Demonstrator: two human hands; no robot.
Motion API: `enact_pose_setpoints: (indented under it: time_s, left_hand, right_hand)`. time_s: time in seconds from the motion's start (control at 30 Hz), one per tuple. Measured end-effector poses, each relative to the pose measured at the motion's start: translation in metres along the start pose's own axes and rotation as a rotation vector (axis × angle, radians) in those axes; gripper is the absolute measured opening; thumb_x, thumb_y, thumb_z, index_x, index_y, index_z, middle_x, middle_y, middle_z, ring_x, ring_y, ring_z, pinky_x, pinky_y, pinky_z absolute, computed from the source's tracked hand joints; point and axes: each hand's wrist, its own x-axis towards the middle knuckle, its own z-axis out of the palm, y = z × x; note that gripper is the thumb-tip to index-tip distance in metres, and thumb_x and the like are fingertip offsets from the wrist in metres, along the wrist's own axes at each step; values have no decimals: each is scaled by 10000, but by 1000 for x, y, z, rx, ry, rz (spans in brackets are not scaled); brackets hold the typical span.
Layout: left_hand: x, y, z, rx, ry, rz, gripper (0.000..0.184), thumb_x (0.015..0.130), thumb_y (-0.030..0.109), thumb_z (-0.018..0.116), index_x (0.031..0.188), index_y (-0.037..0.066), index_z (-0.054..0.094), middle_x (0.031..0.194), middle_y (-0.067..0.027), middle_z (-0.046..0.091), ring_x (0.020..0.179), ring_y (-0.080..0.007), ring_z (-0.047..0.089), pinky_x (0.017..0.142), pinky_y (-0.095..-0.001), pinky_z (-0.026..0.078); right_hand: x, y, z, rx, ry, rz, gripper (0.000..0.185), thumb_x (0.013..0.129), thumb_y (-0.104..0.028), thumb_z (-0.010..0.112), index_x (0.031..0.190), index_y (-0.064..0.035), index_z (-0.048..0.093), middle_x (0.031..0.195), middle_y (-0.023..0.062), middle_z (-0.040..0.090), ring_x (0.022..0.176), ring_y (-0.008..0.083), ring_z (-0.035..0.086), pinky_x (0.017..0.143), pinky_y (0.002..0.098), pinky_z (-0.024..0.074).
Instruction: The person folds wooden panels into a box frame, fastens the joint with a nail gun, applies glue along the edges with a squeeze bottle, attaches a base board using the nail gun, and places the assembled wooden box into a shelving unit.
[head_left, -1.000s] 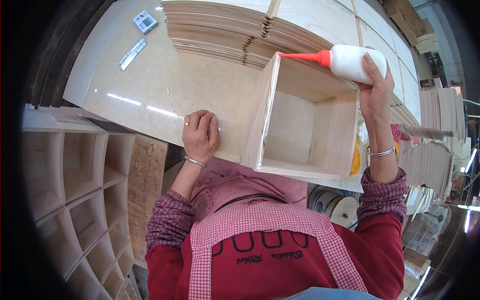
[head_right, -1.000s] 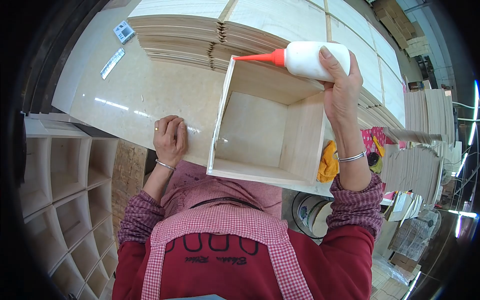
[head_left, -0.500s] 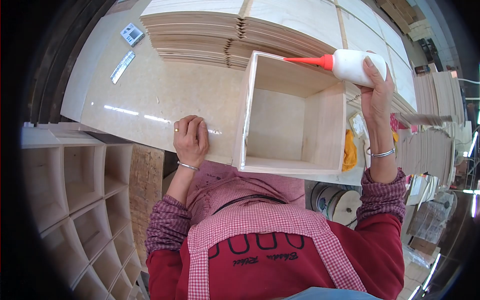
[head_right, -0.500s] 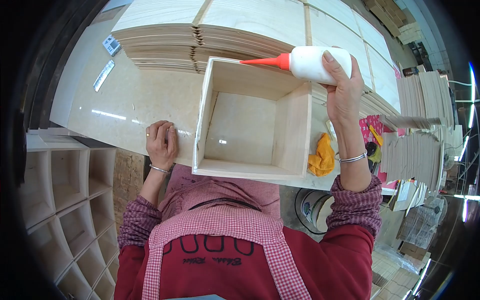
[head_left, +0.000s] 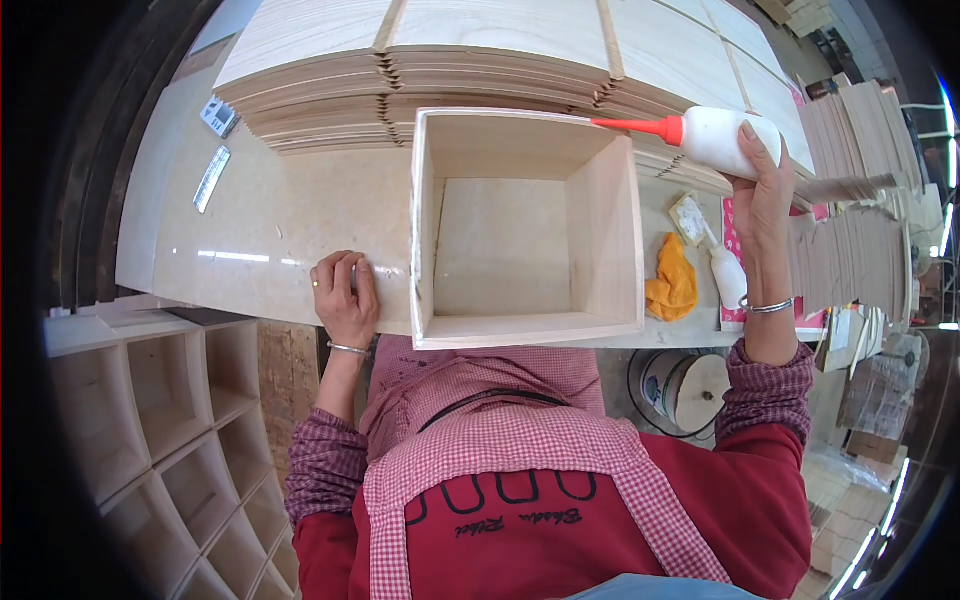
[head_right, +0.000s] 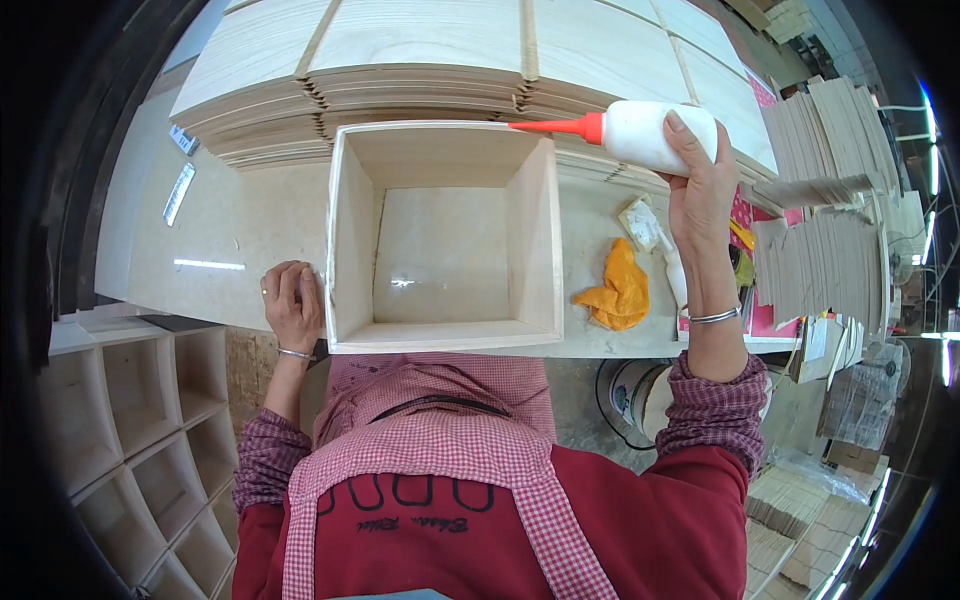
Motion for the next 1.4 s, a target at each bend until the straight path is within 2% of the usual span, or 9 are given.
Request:
enact_pose_setpoints:
  time_s: [0.27, 0.67, 1.13, 1.4]
  left_hand:
    - [3, -1, -4, 14, -17, 35, 109, 854, 45, 614, 958, 50, 645, 982, -84, 600, 826, -241, 547, 719, -323, 462]
    - [3, -7, -1, 33, -32, 13, 106, 864, 53, 607, 962, 49, 647, 985, -82, 593, 825, -239, 537, 713, -323, 461]
    - [6, -20, 3, 41, -25, 48, 115, 869, 70, 607, 976, 57, 647, 997, -79, 588, 840, -248, 542, 739, -330, 460]
    - [8, -27, 9, 66, -8, 67, 100, 871, 95, 610, 960, 66, 646, 984, -70, 592, 837, -248, 547, 738, -334, 462]
  right_hand:
    - [-3, 3, -27, 32, 80, 18, 494, 865, -177, 678, 1255, 51, 478, 1172, 201, 538, 1049, 294, 580, 848, 337, 536]
    - [-20, 9, -35, 82, 136, 49, 427, 874, -137, 659, 1216, 57, 493, 1139, 187, 556, 1026, 250, 583, 846, 314, 534]
    - [-78, 12, -64, 117, 99, 64, 405, 880, -103, 628, 1234, 52, 506, 1104, 155, 598, 989, 220, 597, 869, 311, 507]
    - [-116, 4, -80, 78, 52, 56, 428, 875, -94, 589, 1276, 23, 494, 1147, 157, 557, 998, 217, 573, 859, 301, 498]
